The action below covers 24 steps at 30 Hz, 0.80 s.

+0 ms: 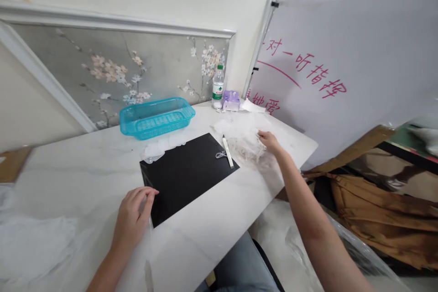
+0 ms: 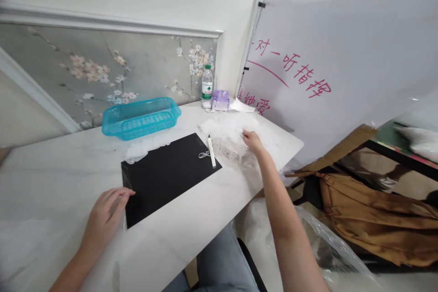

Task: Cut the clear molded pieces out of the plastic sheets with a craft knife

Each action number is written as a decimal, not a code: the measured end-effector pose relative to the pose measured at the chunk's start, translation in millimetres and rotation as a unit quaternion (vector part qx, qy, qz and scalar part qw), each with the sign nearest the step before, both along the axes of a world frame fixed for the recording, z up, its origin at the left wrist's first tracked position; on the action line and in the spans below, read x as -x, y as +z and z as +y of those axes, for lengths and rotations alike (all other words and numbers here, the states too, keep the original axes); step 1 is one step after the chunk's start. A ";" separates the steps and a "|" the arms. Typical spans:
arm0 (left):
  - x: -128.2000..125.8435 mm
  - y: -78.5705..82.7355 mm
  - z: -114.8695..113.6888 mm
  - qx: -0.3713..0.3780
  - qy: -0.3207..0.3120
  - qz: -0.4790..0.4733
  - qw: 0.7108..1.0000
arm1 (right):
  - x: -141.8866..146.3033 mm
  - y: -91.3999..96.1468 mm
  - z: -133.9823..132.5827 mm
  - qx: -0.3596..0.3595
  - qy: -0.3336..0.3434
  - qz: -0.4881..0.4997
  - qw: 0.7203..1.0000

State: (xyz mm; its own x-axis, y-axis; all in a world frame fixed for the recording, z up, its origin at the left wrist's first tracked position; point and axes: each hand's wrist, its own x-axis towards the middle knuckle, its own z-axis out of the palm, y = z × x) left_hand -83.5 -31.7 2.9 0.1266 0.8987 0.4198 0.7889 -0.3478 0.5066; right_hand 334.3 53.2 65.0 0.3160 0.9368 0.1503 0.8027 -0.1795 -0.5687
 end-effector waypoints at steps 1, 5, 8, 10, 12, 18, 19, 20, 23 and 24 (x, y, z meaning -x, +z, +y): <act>-0.1 0.2 -0.2 0.007 0.002 0.002 1.000 | -7.7 1.0 -1.2 0.013 0.011 0.004 1.000; -1.3 1.8 -0.9 0.049 -0.010 0.018 0.999 | -41.7 26.2 -11.5 0.050 0.031 0.009 0.998; -3.0 2.6 -1.8 0.063 -0.029 0.041 0.997 | -50.9 44.7 -16.8 0.027 -0.003 -0.022 0.999; -4.0 2.6 -2.7 0.060 -0.032 0.051 0.996 | -39.6 46.8 -16.0 -0.009 -0.020 -0.043 0.999; -4.8 2.1 -3.9 0.060 -0.033 0.053 0.996 | -12.6 38.1 -10.0 -0.035 0.000 -0.042 0.998; -5.8 1.2 -6.6 0.067 -0.040 0.042 0.996 | 133.7 -28.4 34.6 0.000 0.170 0.023 0.985; -5.4 1.1 -6.9 0.066 -0.040 0.045 0.996 | 160.0 -38.9 44.2 0.009 0.175 0.035 0.984; -4.7 1.0 -7.1 0.065 -0.039 0.048 0.996 | 184.7 -47.7 53.8 0.013 0.171 0.045 0.984; -2.1 -0.1 -7.9 0.057 -0.035 0.057 0.996 | 243.9 -63.5 78.9 0.009 0.148 0.080 0.986; -1.3 -0.8 -8.3 0.054 -0.033 0.060 0.996 | 257.6 -66.0 85.3 0.007 0.144 0.096 0.985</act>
